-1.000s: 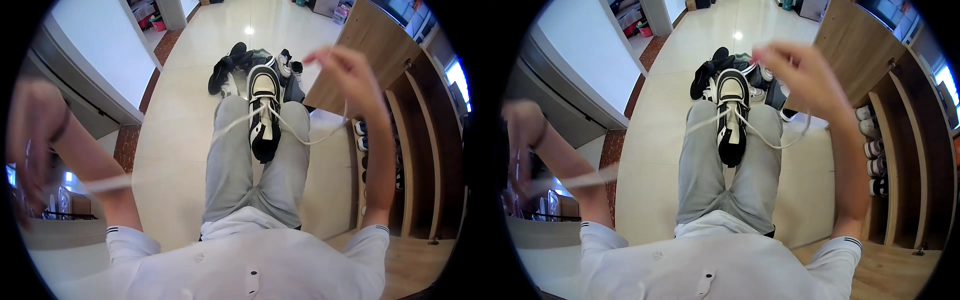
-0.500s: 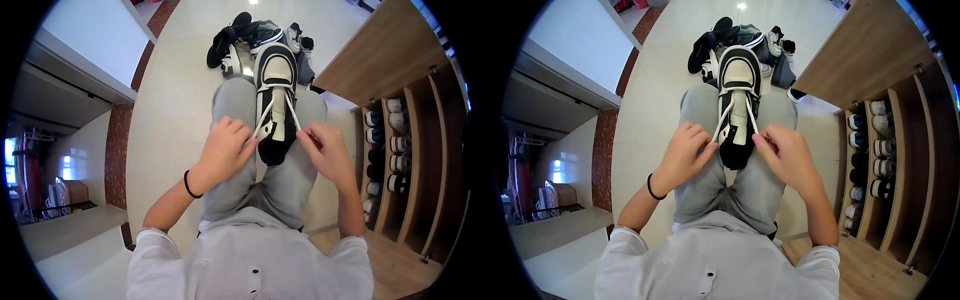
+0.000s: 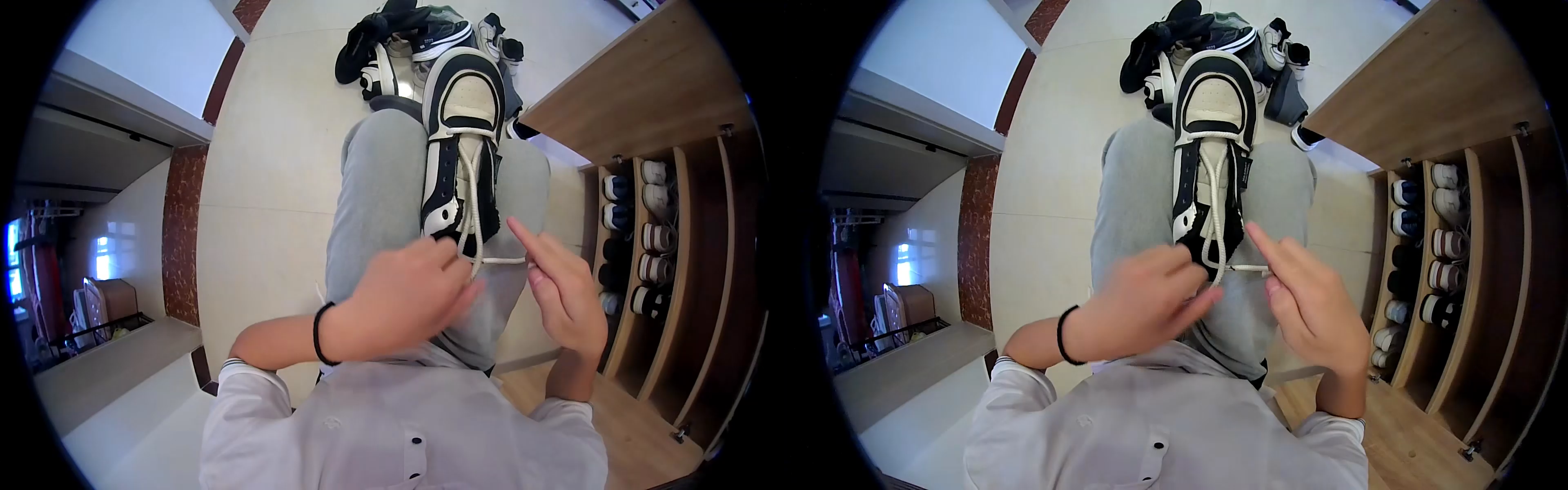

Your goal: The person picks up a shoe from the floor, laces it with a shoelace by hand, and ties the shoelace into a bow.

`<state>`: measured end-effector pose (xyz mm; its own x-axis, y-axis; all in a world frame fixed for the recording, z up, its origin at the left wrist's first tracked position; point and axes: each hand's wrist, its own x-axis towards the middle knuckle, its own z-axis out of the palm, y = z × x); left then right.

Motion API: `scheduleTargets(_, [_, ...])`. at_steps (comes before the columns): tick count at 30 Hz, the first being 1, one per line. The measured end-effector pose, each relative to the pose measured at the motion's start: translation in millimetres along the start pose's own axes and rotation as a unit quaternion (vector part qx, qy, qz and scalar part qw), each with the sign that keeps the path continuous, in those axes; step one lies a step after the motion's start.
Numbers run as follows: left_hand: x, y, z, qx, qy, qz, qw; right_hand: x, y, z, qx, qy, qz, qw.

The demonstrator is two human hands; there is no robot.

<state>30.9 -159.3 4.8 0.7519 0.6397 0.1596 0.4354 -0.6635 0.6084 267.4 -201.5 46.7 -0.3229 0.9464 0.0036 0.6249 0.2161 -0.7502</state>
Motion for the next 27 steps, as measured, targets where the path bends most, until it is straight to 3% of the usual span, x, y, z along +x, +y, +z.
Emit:
scheduleTargets(4, [29.6,-29.8,-5.6,-0.029,0.161,-0.017,0.986,20.3,-0.9,-0.5,-0.018,0.013,-0.025,0.999])
scheduleTargets(5, [36.0,-35.6,-5.0,-0.032,0.212,-0.014,0.977,25.6,-1.7,2.7,0.052,0.051,0.009,0.997])
scheduleTargets(6, [40.8,-38.4,-6.7,-0.029,0.217,-0.036,0.975,31.0,-2.1,5.7,0.123,0.089,0.043,0.988])
scheduleTargets(9, [56.1,-48.6,1.5,-0.022,0.254,-0.055,0.965,48.5,9.5,17.1,0.165,0.157,0.031,0.973])
scheduleTargets(13, [58.4,-52.5,2.7,-0.038,0.253,-0.070,0.964,71.1,14.6,11.1,0.059,0.181,-0.028,0.981])
scheduleTargets(15, [54.5,-49.6,-3.7,-0.117,0.210,-0.129,0.962,81.0,12.8,6.3,-0.036,0.170,-0.055,0.983])
scheduleTargets(19, [50.1,-54.5,-11.2,-0.140,0.190,-0.129,0.963,93.1,16.5,14.2,-0.009,0.178,-0.058,0.982])
scheduleTargets(25, [48.8,-60.3,-15.9,-0.151,0.182,-0.122,0.964,99.5,19.3,23.9,-0.074,0.171,-0.048,0.981])
scheduleTargets(27, [48.9,-60.1,-16.5,-0.178,0.178,-0.134,0.958,102.2,25.4,31.1,-0.113,0.214,-0.073,0.968])
